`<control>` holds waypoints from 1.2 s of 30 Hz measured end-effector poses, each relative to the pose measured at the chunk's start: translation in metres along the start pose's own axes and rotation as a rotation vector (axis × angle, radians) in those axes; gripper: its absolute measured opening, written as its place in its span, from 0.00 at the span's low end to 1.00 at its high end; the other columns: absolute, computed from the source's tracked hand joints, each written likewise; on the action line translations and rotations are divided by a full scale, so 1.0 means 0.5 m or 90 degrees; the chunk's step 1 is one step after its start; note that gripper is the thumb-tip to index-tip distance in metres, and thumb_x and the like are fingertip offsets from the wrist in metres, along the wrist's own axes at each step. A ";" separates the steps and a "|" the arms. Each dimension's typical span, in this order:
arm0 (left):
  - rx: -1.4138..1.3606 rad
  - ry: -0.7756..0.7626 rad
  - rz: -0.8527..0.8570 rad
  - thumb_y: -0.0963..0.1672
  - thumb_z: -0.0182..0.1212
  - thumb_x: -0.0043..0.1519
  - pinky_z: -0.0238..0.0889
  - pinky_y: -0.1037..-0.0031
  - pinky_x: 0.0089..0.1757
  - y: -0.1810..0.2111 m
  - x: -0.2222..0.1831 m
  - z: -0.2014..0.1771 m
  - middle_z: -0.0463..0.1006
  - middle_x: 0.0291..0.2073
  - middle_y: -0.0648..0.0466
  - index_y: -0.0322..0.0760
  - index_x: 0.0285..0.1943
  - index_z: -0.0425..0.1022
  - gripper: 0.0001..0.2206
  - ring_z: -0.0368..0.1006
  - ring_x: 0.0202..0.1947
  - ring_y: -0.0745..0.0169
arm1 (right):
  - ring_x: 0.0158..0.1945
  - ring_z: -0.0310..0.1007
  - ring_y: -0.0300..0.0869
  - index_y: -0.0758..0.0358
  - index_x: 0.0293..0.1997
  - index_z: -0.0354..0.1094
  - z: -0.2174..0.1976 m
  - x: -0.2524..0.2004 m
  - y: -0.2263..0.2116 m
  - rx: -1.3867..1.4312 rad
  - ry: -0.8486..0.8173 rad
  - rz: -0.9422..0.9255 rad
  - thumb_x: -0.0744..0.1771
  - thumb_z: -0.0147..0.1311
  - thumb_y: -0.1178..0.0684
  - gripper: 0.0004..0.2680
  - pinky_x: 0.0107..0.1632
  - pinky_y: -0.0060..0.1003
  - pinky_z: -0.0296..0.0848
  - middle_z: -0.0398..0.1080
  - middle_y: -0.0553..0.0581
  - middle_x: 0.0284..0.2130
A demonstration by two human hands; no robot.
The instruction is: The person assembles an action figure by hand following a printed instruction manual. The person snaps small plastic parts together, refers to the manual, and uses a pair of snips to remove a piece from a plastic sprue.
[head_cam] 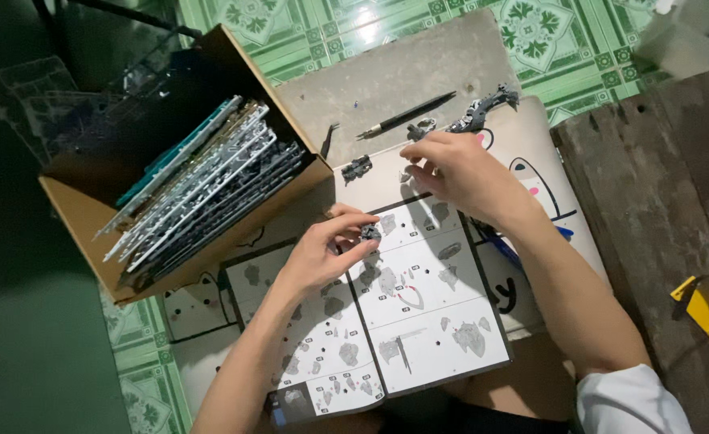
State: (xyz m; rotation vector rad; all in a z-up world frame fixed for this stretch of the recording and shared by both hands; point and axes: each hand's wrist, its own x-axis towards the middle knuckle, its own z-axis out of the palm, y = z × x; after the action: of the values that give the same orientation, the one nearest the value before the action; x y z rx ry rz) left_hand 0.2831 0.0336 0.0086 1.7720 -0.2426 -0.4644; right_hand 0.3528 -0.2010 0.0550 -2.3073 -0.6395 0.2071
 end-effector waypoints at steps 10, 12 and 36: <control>-0.025 -0.023 0.004 0.42 0.69 0.53 0.70 0.73 0.34 -0.016 0.003 -0.003 0.73 0.38 0.48 0.35 0.49 0.75 0.16 0.72 0.33 0.63 | 0.24 0.70 0.43 0.67 0.41 0.74 -0.008 -0.020 0.061 0.054 0.156 -0.038 0.66 0.55 0.63 0.04 0.27 0.32 0.67 0.74 0.58 0.24; 0.000 -0.013 -0.018 0.42 0.70 0.51 0.72 0.73 0.35 -0.010 0.002 -0.004 0.75 0.40 0.50 0.38 0.50 0.76 0.17 0.73 0.32 0.62 | 0.25 0.71 0.43 0.65 0.41 0.74 0.000 -0.017 0.069 0.048 0.162 -0.049 0.66 0.55 0.61 0.04 0.27 0.31 0.67 0.74 0.56 0.25; -0.083 -0.006 0.020 0.39 0.67 0.53 0.74 0.84 0.44 -0.022 -0.006 -0.015 0.78 0.44 0.51 0.39 0.54 0.74 0.18 0.77 0.38 0.67 | 0.27 0.66 0.41 0.76 0.42 0.74 -0.044 -0.032 0.115 0.029 0.363 -0.052 0.71 0.54 0.63 0.04 0.28 0.31 0.61 0.71 0.61 0.27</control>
State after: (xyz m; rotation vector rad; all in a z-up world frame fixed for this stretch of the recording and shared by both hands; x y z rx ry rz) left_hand 0.2830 0.0442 0.0002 1.6372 -0.2411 -0.4564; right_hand 0.3684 -0.2582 0.0310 -2.1434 -0.4236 -0.4569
